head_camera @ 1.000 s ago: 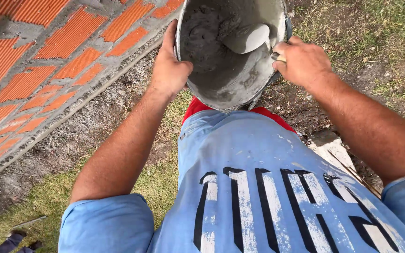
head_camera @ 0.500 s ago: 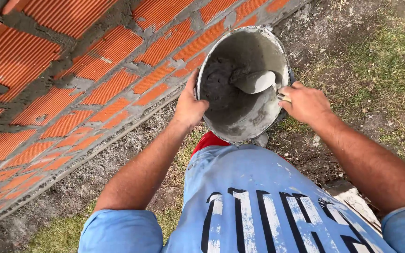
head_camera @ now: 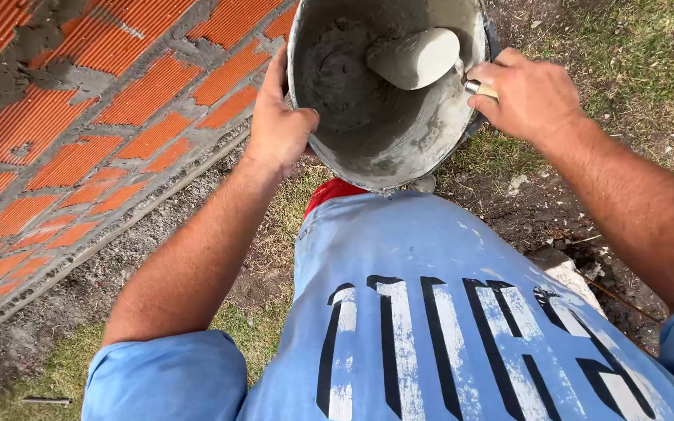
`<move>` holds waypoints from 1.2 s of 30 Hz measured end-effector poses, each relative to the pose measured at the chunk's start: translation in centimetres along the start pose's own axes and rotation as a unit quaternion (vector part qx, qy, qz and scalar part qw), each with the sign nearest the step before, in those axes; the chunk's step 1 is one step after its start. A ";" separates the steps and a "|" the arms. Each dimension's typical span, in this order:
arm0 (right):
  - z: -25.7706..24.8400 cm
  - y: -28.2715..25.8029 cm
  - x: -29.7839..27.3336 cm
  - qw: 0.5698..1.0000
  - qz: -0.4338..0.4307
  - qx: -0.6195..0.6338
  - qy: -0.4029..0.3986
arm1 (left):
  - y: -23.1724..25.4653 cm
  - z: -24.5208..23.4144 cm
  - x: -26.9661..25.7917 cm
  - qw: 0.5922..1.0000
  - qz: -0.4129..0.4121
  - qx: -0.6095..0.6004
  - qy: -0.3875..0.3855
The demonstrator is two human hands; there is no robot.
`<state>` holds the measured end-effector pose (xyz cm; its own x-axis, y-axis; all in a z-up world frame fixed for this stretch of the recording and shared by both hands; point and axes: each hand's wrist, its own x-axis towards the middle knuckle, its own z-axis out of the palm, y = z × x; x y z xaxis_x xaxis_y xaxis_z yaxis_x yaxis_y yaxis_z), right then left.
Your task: The person scoops cement from a bucket using a trowel and applies it to the joints of a red brick wall. The person repeatedly dips the trowel into the bucket to gather more cement and spreads it along the brickwork.
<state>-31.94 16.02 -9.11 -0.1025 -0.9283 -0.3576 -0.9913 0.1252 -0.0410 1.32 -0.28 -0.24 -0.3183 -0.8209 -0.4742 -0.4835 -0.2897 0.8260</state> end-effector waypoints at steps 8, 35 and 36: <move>-1.2 -1.4 0.7 0.999 0.011 -0.045 -0.002 | -4.0 -1.8 4.1 0.990 0.135 0.003 -0.025; -3.8 -3.4 11.4 0.971 0.068 -0.158 0.165 | -1.7 -10.4 9.5 0.988 0.146 0.029 -0.043; -4.0 -2.6 12.2 0.964 0.041 -0.168 0.204 | -1.4 -10.3 9.5 0.989 0.140 0.020 -0.033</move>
<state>-30.94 2.98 -9.67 -0.1369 -0.9892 0.0527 -0.9425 0.1465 0.3003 7.43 -12.75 -2.78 -0.4961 -0.8322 -0.2478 -0.4006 -0.0338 0.9156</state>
